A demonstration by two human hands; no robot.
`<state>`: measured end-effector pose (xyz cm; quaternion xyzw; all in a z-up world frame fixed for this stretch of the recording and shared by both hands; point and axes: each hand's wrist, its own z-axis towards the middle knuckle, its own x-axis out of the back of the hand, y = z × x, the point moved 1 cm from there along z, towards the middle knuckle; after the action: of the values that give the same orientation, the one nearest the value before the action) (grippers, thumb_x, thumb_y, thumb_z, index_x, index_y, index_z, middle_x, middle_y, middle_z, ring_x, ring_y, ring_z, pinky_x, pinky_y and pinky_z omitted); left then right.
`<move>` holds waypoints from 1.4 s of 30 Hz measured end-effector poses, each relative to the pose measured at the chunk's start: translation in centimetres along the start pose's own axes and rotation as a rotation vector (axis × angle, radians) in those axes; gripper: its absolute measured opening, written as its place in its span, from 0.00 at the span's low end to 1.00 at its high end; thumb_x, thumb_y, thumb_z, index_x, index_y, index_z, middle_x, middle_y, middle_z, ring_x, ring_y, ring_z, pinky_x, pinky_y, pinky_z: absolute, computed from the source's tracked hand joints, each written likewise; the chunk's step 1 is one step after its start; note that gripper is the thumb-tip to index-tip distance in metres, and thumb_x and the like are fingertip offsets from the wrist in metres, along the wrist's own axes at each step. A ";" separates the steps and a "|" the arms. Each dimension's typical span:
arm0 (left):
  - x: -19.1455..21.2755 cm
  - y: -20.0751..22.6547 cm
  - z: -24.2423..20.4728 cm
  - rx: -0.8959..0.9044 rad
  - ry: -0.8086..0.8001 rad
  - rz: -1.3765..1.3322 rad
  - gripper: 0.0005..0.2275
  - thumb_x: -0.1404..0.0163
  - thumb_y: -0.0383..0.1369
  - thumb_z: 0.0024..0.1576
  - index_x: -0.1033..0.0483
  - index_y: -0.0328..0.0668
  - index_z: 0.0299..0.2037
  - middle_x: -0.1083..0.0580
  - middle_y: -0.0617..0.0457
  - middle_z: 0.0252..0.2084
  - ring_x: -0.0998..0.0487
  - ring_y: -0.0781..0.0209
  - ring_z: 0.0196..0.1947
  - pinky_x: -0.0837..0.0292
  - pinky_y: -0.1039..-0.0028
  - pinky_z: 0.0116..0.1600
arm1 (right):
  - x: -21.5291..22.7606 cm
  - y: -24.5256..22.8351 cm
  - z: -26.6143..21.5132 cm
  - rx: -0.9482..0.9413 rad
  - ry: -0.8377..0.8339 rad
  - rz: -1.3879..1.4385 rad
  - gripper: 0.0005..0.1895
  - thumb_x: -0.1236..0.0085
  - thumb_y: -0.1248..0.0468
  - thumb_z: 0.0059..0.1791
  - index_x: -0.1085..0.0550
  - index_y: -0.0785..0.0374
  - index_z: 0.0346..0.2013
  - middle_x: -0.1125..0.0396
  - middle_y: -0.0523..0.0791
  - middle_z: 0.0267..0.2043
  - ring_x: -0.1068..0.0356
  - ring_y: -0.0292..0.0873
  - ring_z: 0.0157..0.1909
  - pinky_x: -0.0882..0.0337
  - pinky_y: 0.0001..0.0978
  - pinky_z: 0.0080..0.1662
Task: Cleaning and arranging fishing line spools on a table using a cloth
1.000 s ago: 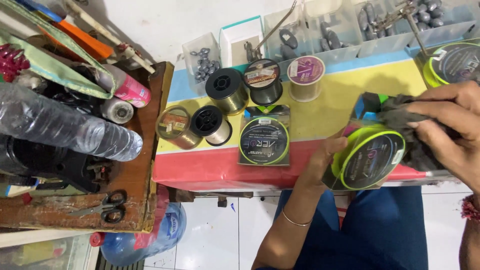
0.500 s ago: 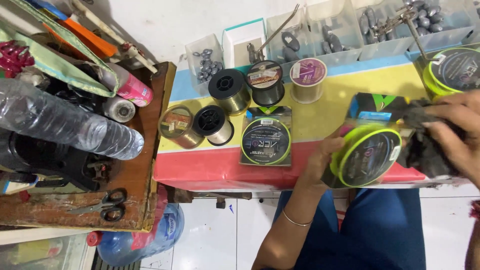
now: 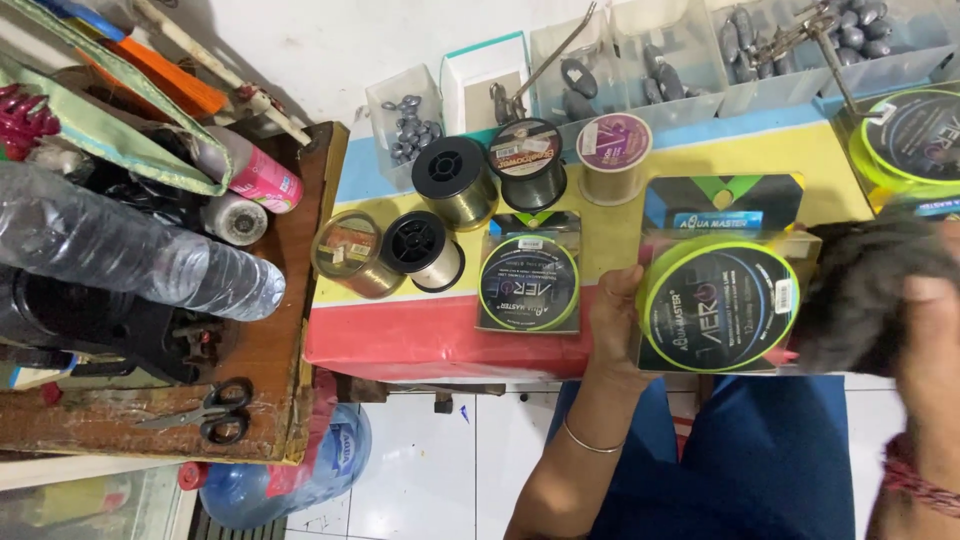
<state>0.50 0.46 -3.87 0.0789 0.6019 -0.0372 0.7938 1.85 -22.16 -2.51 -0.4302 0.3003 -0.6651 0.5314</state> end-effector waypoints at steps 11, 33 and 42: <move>1.3 0.7 0.2 -0.006 0.217 -0.184 0.19 0.48 0.41 0.64 0.23 0.34 0.58 0.22 0.41 0.54 0.21 0.46 0.53 0.26 0.60 0.59 | -6.4 -7.3 -3.4 0.489 0.018 -0.464 0.10 0.47 0.71 0.57 0.23 0.76 0.48 0.34 0.63 0.53 0.34 0.63 0.54 0.37 0.52 0.57; -1.6 0.6 0.1 0.015 0.346 0.146 0.10 0.48 0.40 0.61 0.23 0.44 0.32 0.23 0.56 0.29 0.22 0.65 0.28 0.30 0.80 0.34 | -9.9 -7.0 -3.5 0.542 -0.045 -0.445 0.09 0.40 0.66 0.52 0.22 0.69 0.44 0.34 0.57 0.49 0.30 0.58 0.49 0.30 0.48 0.51; 2.6 -0.5 -0.1 0.122 0.067 -0.066 0.18 0.53 0.38 0.69 0.23 0.25 0.53 0.20 0.36 0.47 0.17 0.46 0.45 0.18 0.65 0.48 | -7.8 -6.4 1.6 0.506 0.004 -0.511 0.08 0.41 0.73 0.56 0.24 0.74 0.49 0.38 0.60 0.52 0.33 0.64 0.56 0.30 0.52 0.53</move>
<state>1.03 0.06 -6.41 0.1088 0.6271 -0.0972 0.7651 0.88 -12.89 1.75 -0.3448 0.0099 -0.8306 0.4372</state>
